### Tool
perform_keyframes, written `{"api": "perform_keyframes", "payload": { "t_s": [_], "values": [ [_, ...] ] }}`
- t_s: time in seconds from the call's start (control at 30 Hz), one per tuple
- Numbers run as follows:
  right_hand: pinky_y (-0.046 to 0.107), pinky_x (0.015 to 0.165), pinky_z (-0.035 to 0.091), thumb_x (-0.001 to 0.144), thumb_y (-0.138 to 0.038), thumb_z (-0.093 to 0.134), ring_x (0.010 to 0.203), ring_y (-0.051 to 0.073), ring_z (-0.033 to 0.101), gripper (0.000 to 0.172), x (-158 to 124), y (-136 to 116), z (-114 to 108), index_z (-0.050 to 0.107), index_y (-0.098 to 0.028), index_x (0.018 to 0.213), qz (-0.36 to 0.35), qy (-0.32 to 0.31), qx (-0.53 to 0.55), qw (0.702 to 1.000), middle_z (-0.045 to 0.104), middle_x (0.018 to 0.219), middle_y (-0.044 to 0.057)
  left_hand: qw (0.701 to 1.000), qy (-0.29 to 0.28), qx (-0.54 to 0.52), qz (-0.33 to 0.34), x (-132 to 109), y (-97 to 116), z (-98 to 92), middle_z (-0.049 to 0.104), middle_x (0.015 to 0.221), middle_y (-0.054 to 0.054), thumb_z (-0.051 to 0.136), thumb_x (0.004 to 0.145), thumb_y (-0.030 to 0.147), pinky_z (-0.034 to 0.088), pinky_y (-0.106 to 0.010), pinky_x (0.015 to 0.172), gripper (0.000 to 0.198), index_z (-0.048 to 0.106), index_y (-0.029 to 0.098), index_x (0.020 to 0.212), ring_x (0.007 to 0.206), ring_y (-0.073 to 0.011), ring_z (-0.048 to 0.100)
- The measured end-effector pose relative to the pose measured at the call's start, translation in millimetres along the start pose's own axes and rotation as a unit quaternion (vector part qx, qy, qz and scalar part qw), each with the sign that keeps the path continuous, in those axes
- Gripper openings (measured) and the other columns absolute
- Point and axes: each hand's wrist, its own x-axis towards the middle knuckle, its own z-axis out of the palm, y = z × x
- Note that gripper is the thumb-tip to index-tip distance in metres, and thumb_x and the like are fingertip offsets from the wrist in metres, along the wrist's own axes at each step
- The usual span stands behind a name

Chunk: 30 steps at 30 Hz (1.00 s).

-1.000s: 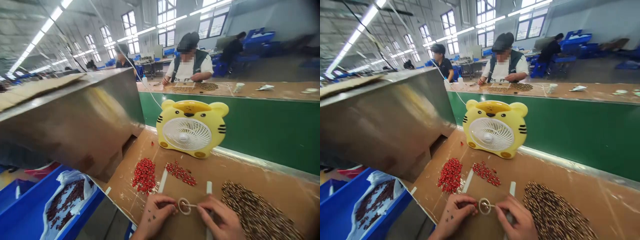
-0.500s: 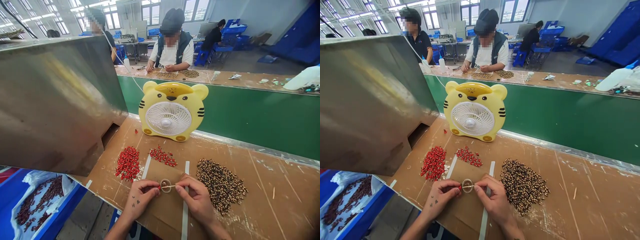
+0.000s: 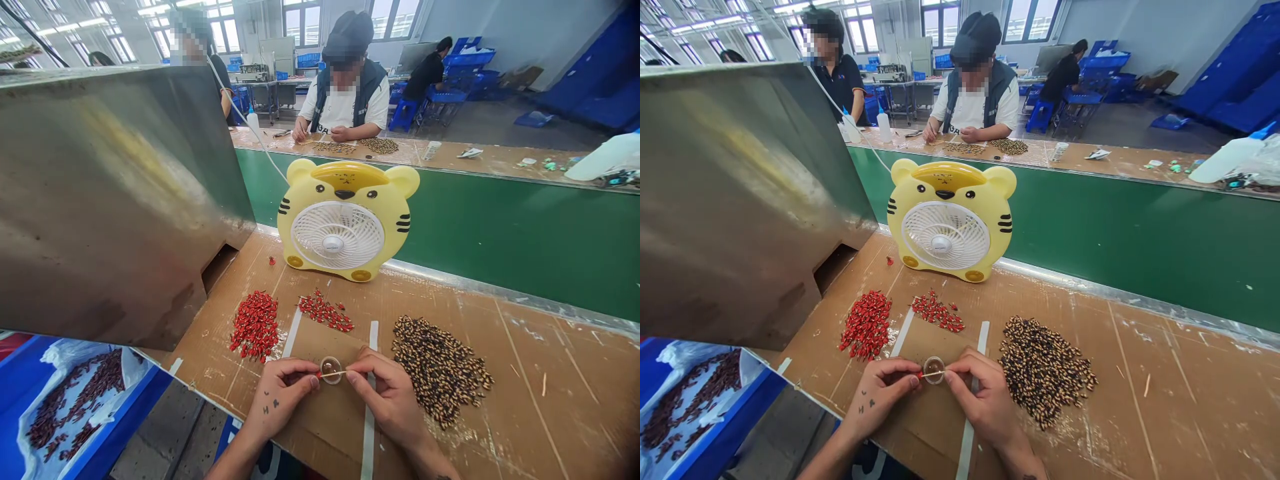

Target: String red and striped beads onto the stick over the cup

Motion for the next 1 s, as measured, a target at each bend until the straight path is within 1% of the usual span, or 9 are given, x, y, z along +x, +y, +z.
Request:
{"api": "perform_keyframes", "payload": {
  "t_s": [0.17,0.33,0.5,0.6,0.67,0.73,0.8,0.87,1.0],
  "values": [
    [0.006,0.063,0.041,0.087,-0.024,0.062,0.065,-0.004,0.055,0.019,3,-1,0,0.072,-0.014,0.074,-0.011,0.008,-0.009,1.000,0.059,0.067,-0.001,1.000,0.000,-0.015,-0.005,0,-2,-0.3,0.070,0.086,-0.011,0.073,0.081,0.041,0.051,-0.019,0.074,0.041,0.074,0.004,0.100,0.079,-0.0144,0.067],
    [0.006,0.064,0.041,0.087,-0.022,0.063,0.066,-0.005,0.055,0.015,3,-1,0,0.071,-0.015,0.077,-0.034,0.001,-0.023,0.999,0.059,0.068,-0.002,1.000,0.004,-0.020,-0.012,1,-1,0.9,0.071,0.086,-0.011,0.074,0.081,0.041,0.051,-0.020,0.074,0.041,0.074,0.005,0.100,0.079,-0.0142,0.067],
    [0.006,0.064,0.040,0.085,-0.018,0.064,0.067,-0.005,0.054,0.011,1,-2,-2,0.070,-0.016,0.076,-0.061,0.000,-0.030,0.998,0.058,0.067,-0.003,1.000,0.008,-0.022,0.004,2,-1,0.7,0.071,0.091,-0.011,0.075,0.080,0.041,0.051,-0.018,0.076,0.038,0.075,0.007,0.097,0.083,-0.0139,0.067],
    [0.007,0.066,0.040,0.085,-0.014,0.062,0.069,-0.005,0.053,0.009,3,0,-8,0.068,-0.014,0.078,-0.082,0.015,-0.038,0.996,0.058,0.069,-0.003,1.000,0.008,-0.019,0.008,2,-2,-0.4,0.071,0.090,-0.011,0.074,0.080,0.041,0.050,-0.017,0.074,0.039,0.074,0.006,0.097,0.082,-0.0135,0.067],
    [0.010,0.067,0.038,0.085,-0.012,0.061,0.070,-0.003,0.050,0.010,5,1,-13,0.065,-0.013,0.076,-0.102,0.027,-0.065,0.992,0.055,0.068,-0.002,1.000,0.009,-0.022,0.001,2,-3,-1.2,0.071,0.089,-0.012,0.074,0.079,0.043,0.050,-0.018,0.075,0.043,0.072,0.005,0.099,0.082,-0.0139,0.067],
    [0.013,0.068,0.034,0.085,-0.012,0.061,0.071,-0.001,0.046,0.012,8,2,-16,0.062,-0.012,0.073,-0.125,0.019,-0.114,0.985,0.053,0.067,-0.001,1.000,0.012,-0.025,-0.010,1,-3,-1.9,0.071,0.090,-0.013,0.074,0.078,0.045,0.051,-0.019,0.076,0.046,0.071,0.004,0.099,0.083,-0.0146,0.067],
    [0.015,0.069,0.032,0.084,-0.013,0.062,0.073,0.001,0.042,0.012,9,1,-15,0.061,-0.012,0.072,-0.141,-0.002,-0.152,0.978,0.053,0.068,0.000,1.000,0.020,-0.015,-0.011,2,-2,-2.5,0.071,0.091,-0.013,0.075,0.076,0.046,0.052,-0.019,0.077,0.047,0.072,0.005,0.098,0.083,-0.0155,0.068],
    [0.016,0.071,0.031,0.085,-0.014,0.062,0.075,0.002,0.042,0.011,10,0,-10,0.062,-0.012,0.074,-0.142,-0.019,-0.162,0.976,0.054,0.070,0.000,1.000,0.026,0.001,-0.001,2,1,-3.2,0.071,0.090,-0.012,0.076,0.074,0.049,0.052,-0.019,0.076,0.046,0.075,0.007,0.095,0.083,-0.0161,0.068],
    [0.017,0.070,0.031,0.084,-0.018,0.064,0.075,0.002,0.042,0.011,10,0,-2,0.062,-0.012,0.075,-0.131,-0.017,-0.159,0.978,0.054,0.070,0.000,0.999,0.033,-0.010,0.010,4,3,-4.9,0.071,0.087,-0.011,0.078,0.070,0.053,0.053,-0.019,0.073,0.047,0.076,0.011,0.090,0.079,-0.0163,0.068]
  ]
}}
